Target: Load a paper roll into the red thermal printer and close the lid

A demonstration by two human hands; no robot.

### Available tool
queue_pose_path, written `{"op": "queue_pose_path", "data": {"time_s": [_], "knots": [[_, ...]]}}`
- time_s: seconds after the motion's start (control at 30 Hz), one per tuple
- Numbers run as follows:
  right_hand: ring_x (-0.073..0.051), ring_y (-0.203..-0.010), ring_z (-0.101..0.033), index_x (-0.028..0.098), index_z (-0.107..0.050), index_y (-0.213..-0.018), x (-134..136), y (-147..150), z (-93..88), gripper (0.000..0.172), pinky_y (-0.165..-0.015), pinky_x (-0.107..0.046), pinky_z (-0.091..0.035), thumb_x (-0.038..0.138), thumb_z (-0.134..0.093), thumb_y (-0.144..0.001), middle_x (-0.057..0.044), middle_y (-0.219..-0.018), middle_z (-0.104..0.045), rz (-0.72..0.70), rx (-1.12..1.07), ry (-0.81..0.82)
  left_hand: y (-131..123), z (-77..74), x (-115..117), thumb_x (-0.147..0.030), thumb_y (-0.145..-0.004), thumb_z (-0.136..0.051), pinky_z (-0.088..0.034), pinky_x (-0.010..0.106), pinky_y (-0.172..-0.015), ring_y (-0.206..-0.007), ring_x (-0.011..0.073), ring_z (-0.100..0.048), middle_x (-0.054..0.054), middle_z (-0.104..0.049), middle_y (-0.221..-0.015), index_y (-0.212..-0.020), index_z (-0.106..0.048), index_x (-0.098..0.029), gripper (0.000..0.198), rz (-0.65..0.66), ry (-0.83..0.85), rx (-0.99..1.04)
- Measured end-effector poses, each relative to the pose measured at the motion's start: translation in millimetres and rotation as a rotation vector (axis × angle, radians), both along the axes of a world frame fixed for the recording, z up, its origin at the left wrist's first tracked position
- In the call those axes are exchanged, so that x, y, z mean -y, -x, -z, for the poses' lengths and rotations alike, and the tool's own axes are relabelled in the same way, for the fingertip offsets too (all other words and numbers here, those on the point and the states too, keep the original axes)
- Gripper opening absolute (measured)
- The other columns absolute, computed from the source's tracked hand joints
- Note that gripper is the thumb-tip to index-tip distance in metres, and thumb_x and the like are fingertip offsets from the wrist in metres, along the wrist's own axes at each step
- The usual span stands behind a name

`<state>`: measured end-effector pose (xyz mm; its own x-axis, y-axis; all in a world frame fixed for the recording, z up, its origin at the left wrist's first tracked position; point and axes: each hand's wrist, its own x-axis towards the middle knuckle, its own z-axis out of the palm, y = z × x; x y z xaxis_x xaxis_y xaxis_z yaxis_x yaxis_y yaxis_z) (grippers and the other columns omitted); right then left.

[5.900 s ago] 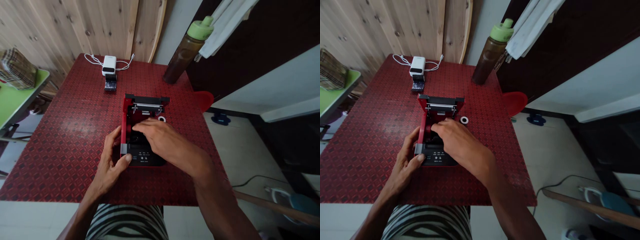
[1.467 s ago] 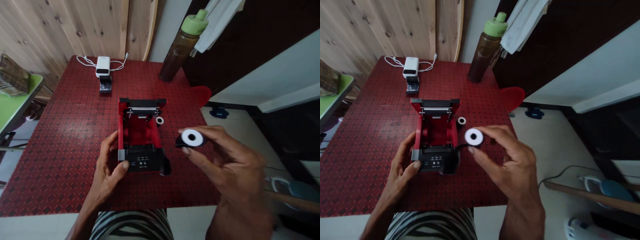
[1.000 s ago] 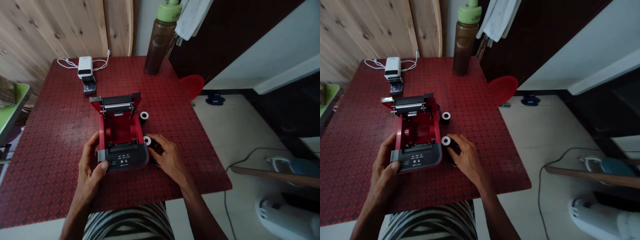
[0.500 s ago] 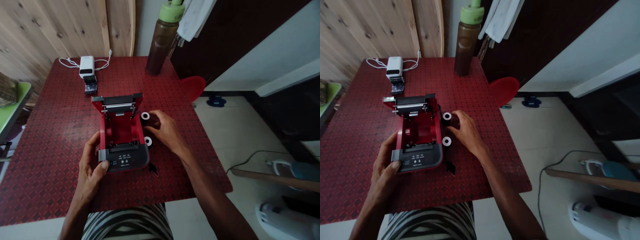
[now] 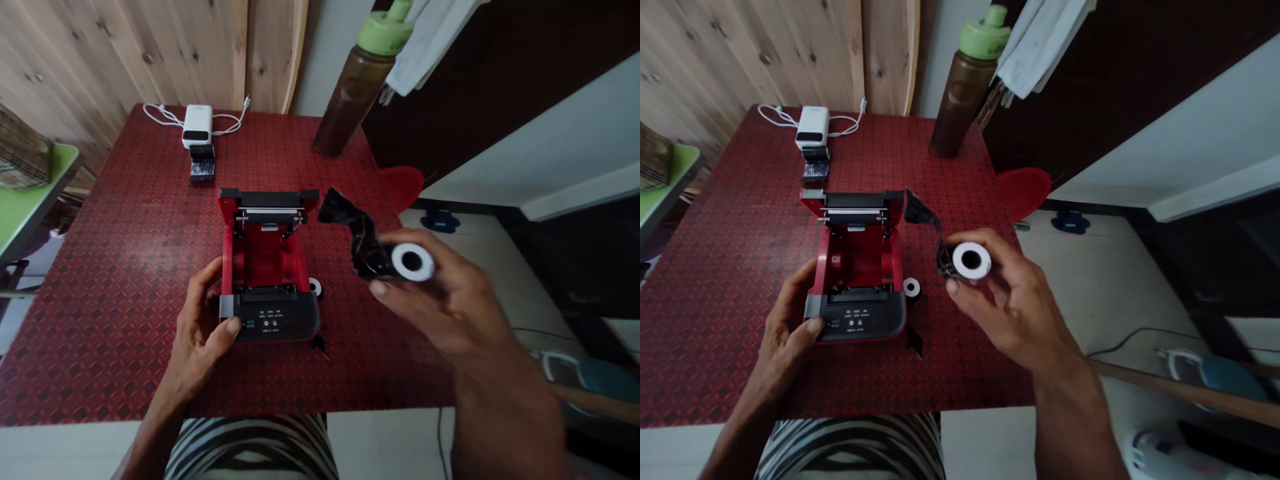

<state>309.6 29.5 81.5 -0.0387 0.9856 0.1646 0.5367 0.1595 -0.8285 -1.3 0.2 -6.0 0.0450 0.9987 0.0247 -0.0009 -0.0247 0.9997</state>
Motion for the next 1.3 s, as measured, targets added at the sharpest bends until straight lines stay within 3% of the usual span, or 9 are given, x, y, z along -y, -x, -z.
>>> {"op": "queue_pose_path", "data": {"time_s": [0.1,0.23,0.4,0.5,0.6,0.83,1.03,1.2,1.3], "knots": [[-0.028,-0.096,-0.080,0.041,-0.080,-0.127,13,5,-23.6,0.029,-0.073,-0.036,-0.065,0.043,-0.079,-0.099,-0.004,-0.112,-0.082,-0.194,-0.064,0.062,-1,-2.3,1,-0.054,-0.101,-0.082,-0.064,0.046,-0.105,-0.138,0.0345,-0.070,0.010,-0.064,-0.167,-0.168,-0.056,-0.032,0.076,0.006,0.022,-0.006],[-0.029,-0.096,-0.083,0.038,-0.077,-0.133,9,23,-30.6,0.033,-0.076,-0.038,-0.068,0.054,-0.070,-0.105,-0.005,-0.112,-0.084,-0.413,-0.094,0.235,0,-4.7,1,-0.058,-0.099,-0.082,-0.062,0.048,-0.109,-0.138,0.0358,-0.070,0.012,-0.064,-0.165,-0.168,-0.055,-0.029,0.079,0.006,0.025,-0.034],[-0.026,-0.093,-0.082,0.031,-0.066,-0.134,-12,58,-19.8,0.041,-0.077,-0.036,-0.066,0.028,-0.074,-0.094,-0.003,-0.110,-0.084,-0.346,0.184,0.123,1,-1.3,3,-0.058,-0.101,-0.079,-0.049,0.059,-0.125,-0.149,0.0400,-0.062,0.015,-0.062,-0.167,-0.169,-0.053,-0.028,0.079,0.014,0.048,-0.035],[-0.025,-0.094,-0.081,0.027,-0.065,-0.125,-23,75,-13.1,0.030,-0.084,-0.037,-0.065,0.019,-0.069,-0.096,-0.005,-0.112,-0.083,-0.346,0.395,0.013,1,-0.1,3,-0.055,-0.103,-0.078,-0.041,0.064,-0.132,-0.155,0.0401,-0.057,0.015,-0.060,-0.168,-0.170,-0.051,-0.028,0.077,0.041,0.028,-0.004],[-0.026,-0.098,-0.079,0.025,-0.067,-0.115,-30,88,-8.5,0.024,-0.089,-0.039,-0.064,0.009,-0.061,-0.099,-0.006,-0.107,-0.082,-0.386,0.565,-0.052,0,-0.5,3,-0.052,-0.103,-0.079,-0.041,0.064,-0.133,-0.156,0.0392,-0.057,0.014,-0.060,-0.167,-0.169,-0.051,-0.030,0.074,0.047,0.024,0.015],[-0.031,-0.115,-0.075,0.022,-0.074,-0.113,-38,112,4.6,0.037,-0.111,-0.052,-0.061,-0.003,-0.053,-0.095,-0.012,-0.121,-0.081,-0.352,0.722,-0.086,1,-1.4,3,-0.051,-0.103,-0.079,-0.041,0.066,-0.132,-0.154,0.0403,-0.057,0.014,-0.058,-0.169,-0.170,-0.051,-0.032,0.075,0.040,0.023,0.014],[-0.030,-0.110,-0.074,0.024,-0.074,-0.111,-36,118,4.9,0.041,-0.106,-0.050,-0.063,-0.006,-0.051,-0.094,-0.011,-0.118,-0.081,-0.366,0.841,-0.108,1,-2.0,4,-0.053,-0.104,-0.077,-0.040,0.069,-0.133,-0.157,0.0420,-0.054,0.014,-0.055,-0.172,-0.171,-0.050,-0.033,0.075,0.045,0.034,0.010],[-0.034,-0.095,-0.075,0.020,-0.076,-0.107,-29,124,0.2,0.036,-0.081,-0.049,-0.065,-0.005,-0.054,-0.095,-0.015,-0.103,-0.080,-0.281,1.061,-0.187,2,-0.8,5,-0.054,-0.104,-0.077,-0.042,0.067,-0.132,-0.156,0.0418,-0.054,0.013,-0.055,-0.171,-0.172,-0.050,-0.034,0.076,0.044,0.027,-0.012],[-0.032,-0.090,-0.078,0.019,-0.080,-0.111,-33,130,-3.4,0.038,-0.071,-0.043,-0.065,-0.006,-0.055,-0.096,-0.016,-0.102,-0.082,-0.333,1.131,-0.177,2,0.0,6,-0.052,-0.104,-0.077,-0.041,0.068,-0.133,-0.159,0.0430,-0.052,0.013,-0.053,-0.173,-0.173,-0.049,-0.034,0.076,0.041,0.033,-0.012]]}}
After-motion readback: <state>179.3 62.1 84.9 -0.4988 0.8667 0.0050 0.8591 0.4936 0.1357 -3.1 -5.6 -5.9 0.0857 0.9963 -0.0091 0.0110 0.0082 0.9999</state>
